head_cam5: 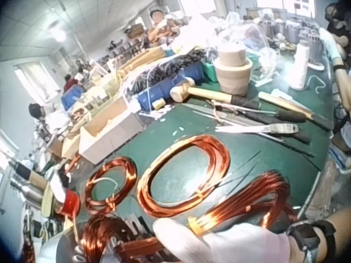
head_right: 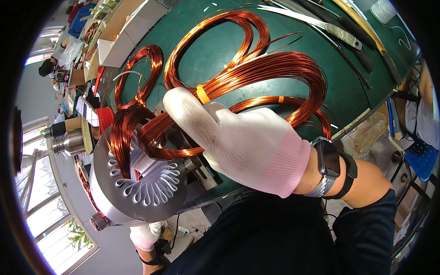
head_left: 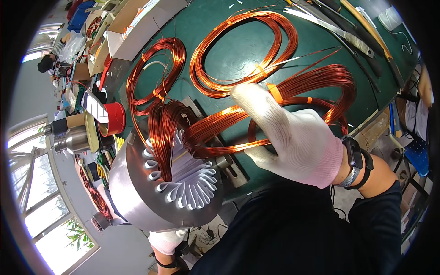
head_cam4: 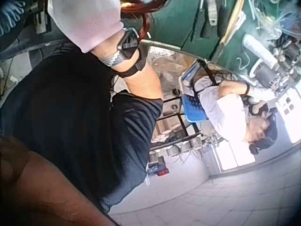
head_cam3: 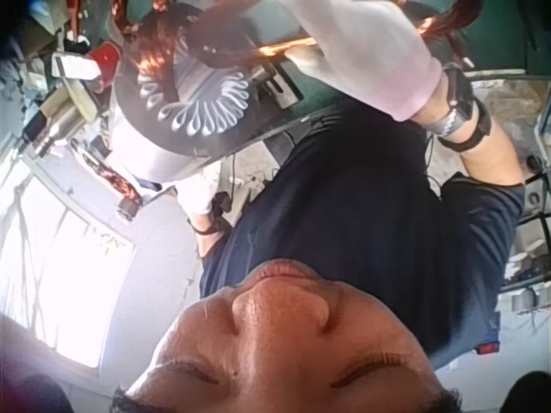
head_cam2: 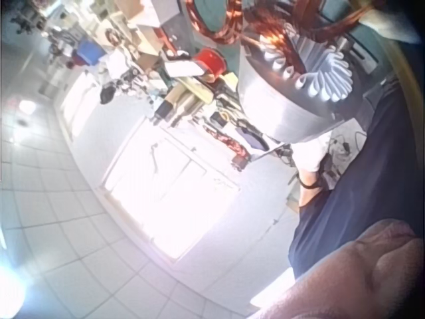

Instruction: Inserting and seating copper wire coils into a motor stator housing and securing them with ties.

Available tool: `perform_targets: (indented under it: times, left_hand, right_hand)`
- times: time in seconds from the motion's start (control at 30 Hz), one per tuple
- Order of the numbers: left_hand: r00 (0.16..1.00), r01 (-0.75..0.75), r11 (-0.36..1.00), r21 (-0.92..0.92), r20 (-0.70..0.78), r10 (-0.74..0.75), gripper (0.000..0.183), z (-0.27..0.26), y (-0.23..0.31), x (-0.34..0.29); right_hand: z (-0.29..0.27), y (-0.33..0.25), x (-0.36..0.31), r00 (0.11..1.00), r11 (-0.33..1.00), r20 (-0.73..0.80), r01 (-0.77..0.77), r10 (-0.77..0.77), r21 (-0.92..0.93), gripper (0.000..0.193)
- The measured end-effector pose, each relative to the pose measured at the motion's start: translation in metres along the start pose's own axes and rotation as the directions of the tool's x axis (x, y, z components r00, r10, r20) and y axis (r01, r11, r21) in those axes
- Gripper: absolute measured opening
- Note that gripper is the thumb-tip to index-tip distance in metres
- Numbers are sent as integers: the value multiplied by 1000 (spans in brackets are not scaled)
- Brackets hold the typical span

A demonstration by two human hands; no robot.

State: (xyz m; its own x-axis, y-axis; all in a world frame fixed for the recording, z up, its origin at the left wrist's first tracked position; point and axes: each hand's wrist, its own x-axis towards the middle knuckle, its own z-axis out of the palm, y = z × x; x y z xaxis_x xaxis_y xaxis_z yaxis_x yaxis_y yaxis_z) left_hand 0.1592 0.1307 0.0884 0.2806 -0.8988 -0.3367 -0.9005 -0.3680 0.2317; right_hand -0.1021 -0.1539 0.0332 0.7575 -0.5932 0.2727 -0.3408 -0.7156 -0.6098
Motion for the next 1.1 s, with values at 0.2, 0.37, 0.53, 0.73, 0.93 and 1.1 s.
perform_targets:
  times: [0.2,0.37,0.53,0.73,0.93,1.1]
  left_hand:
    - [998,-50,992,115,-40,55,39,0,0,-2]
    - [1000,6,980,-201,30,0,42,-8,-9,10]
    - [998,-9,946,-324,51,27,49,-11,-16,32]
    - [998,27,882,-470,57,-1,52,-20,-37,72]
    - [996,82,793,-604,75,-46,55,-18,-46,74]
    - [993,120,704,-700,102,-67,57,-13,-51,60]
  right_hand:
    - [-4,2,2,1000,999,26,3,-4,41,90]
    - [-3,5,3,997,995,-66,50,-44,91,87]
    - [-4,5,8,995,986,-47,93,-87,135,84]
    - [6,7,15,984,973,-95,163,-150,160,81]
    - [6,2,17,988,979,-60,152,-145,139,70]
    - [16,9,14,942,968,-247,246,-228,45,67]
